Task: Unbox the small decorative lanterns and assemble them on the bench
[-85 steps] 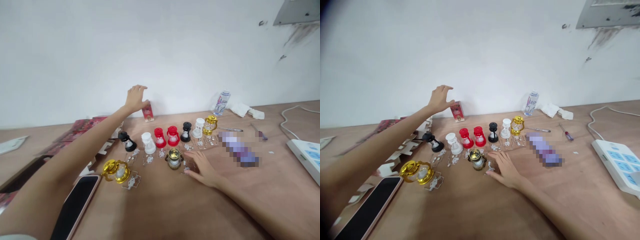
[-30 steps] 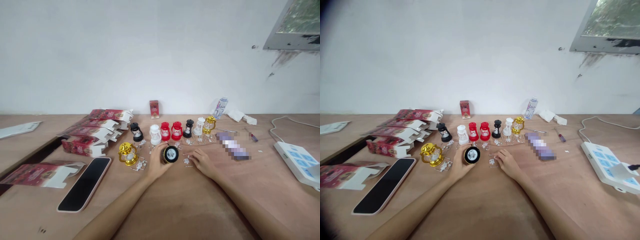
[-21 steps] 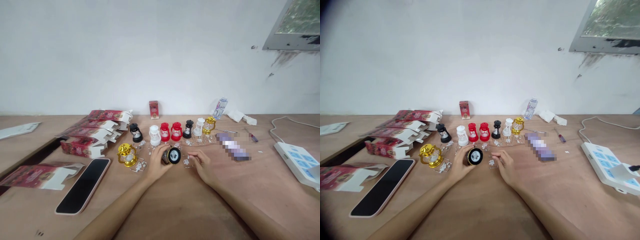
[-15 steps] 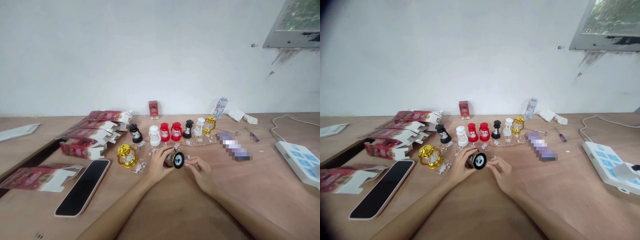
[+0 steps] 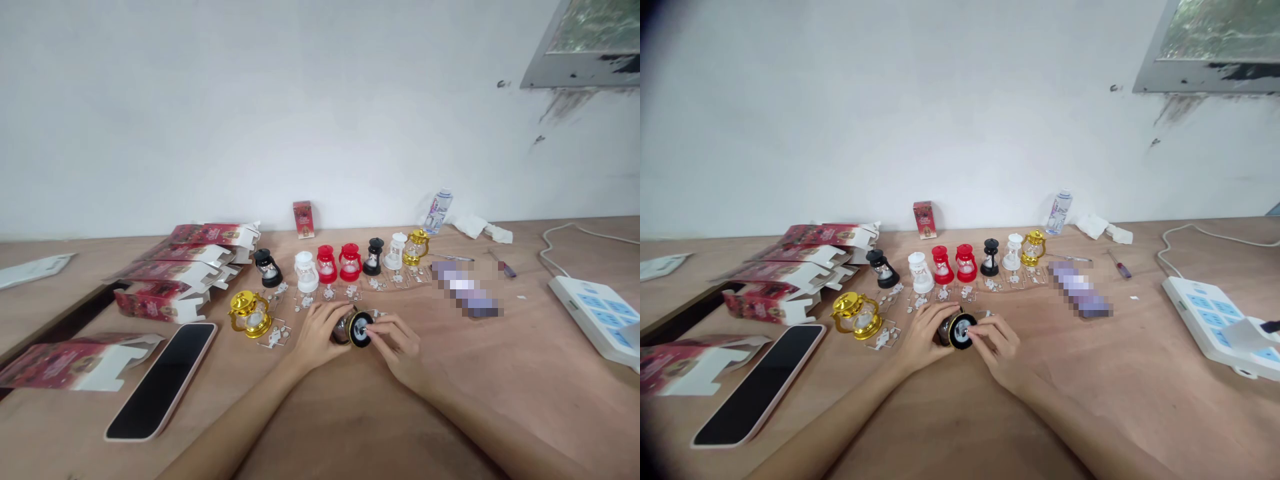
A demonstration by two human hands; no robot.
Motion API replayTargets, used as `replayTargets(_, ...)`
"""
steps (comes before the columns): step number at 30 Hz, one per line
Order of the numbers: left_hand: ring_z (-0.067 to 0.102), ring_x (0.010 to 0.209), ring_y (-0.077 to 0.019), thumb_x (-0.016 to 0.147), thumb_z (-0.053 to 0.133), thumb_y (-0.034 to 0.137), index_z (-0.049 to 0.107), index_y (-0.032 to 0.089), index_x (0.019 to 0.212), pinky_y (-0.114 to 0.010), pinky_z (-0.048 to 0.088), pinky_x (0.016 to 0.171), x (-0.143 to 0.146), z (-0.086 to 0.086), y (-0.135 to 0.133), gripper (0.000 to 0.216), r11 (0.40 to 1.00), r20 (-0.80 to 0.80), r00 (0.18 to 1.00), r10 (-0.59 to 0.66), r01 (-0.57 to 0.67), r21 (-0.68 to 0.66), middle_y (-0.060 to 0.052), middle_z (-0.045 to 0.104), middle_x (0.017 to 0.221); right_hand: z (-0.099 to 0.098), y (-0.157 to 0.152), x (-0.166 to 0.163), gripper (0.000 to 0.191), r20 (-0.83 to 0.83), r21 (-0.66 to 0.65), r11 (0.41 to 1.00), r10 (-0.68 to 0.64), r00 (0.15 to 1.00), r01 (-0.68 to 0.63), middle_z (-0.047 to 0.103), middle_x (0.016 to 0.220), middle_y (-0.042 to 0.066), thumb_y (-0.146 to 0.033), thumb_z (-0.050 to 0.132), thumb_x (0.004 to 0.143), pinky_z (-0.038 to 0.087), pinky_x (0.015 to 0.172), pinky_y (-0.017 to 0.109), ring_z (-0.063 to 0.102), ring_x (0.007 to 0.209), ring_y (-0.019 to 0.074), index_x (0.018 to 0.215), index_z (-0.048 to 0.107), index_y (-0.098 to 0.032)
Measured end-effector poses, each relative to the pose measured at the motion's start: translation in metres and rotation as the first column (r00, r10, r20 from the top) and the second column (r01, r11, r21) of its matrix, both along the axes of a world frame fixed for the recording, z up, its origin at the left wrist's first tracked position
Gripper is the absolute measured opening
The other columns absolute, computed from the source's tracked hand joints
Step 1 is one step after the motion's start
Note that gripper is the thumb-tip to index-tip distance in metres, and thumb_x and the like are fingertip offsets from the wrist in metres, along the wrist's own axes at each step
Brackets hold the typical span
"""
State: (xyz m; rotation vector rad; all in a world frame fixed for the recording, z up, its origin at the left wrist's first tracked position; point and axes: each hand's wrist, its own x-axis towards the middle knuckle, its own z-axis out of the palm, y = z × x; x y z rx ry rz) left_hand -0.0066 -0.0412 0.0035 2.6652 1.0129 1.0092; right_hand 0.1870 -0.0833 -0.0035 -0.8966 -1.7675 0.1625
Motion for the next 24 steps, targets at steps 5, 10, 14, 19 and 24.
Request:
replayTargets(5,0.054,0.102,-0.0259,0.067,0.066,0.036,0.047,0.023,0.113,-0.038,0.039,0.084,0.000,-0.002,-0.002,0.051,0.998,0.034,0.998,0.056,-0.057,0.039,-0.010,0.057,0.118,0.003,-0.003,-0.002,0.011,-0.053,0.045,0.999,-0.005,0.999,0.007,0.065,0.083,0.005,-0.011,0.053,0.083,0.052,0.068,0.029,0.064,0.077,0.0150,0.081,0.054,-0.022)
replayTargets(10,0.053,0.096,-0.0255,0.064,0.066,0.032,0.048,0.022,0.111,-0.037,0.039,0.081,0.001,-0.001,-0.004,0.051,0.994,0.040,0.996,0.081,-0.083,0.071,-0.008,0.061,0.109,0.014,-0.013,-0.003,0.015,-0.060,0.016,0.998,0.056,0.997,-0.055,0.070,0.086,0.007,-0.009,0.052,0.082,0.053,0.066,0.030,0.066,0.076,0.0156,0.076,0.050,-0.023)
replayTargets(14,0.052,0.097,-0.0253,0.068,0.064,0.037,0.049,0.022,0.110,-0.037,0.038,0.082,0.002,0.001,-0.005,0.047,0.995,0.000,0.998,0.070,-0.070,0.074,-0.008,0.061,0.109,0.013,-0.013,-0.003,0.015,-0.092,-0.021,0.999,0.048,0.995,-0.050,0.069,0.079,0.004,-0.014,0.058,0.079,0.053,0.061,0.029,0.066,0.071,0.0161,0.069,0.053,-0.023)
replayTargets(19,0.053,0.096,-0.0249,0.068,0.064,0.039,0.050,0.022,0.110,-0.037,0.038,0.081,0.002,0.002,-0.005,0.048,0.997,0.007,0.999,0.045,-0.045,0.068,-0.008,0.061,0.109,0.007,-0.004,0.000,0.011,-0.183,-0.052,0.998,-0.031,0.983,0.022,0.068,0.073,0.000,-0.017,0.065,0.076,0.054,0.063,0.030,0.065,0.068,0.0156,0.082,0.061,-0.025)
replayTargets(24,0.054,0.095,-0.0250,0.065,0.065,0.036,0.049,0.023,0.110,-0.037,0.038,0.082,0.002,0.001,-0.004,0.049,0.998,0.004,0.999,0.052,-0.052,0.047,-0.007,0.062,0.109,0.016,0.000,0.007,0.032,0.051,0.145,0.988,0.043,0.998,-0.050,0.072,0.084,0.002,-0.006,0.059,0.078,0.057,0.066,0.031,0.066,0.076,0.0168,0.103,0.063,-0.027)
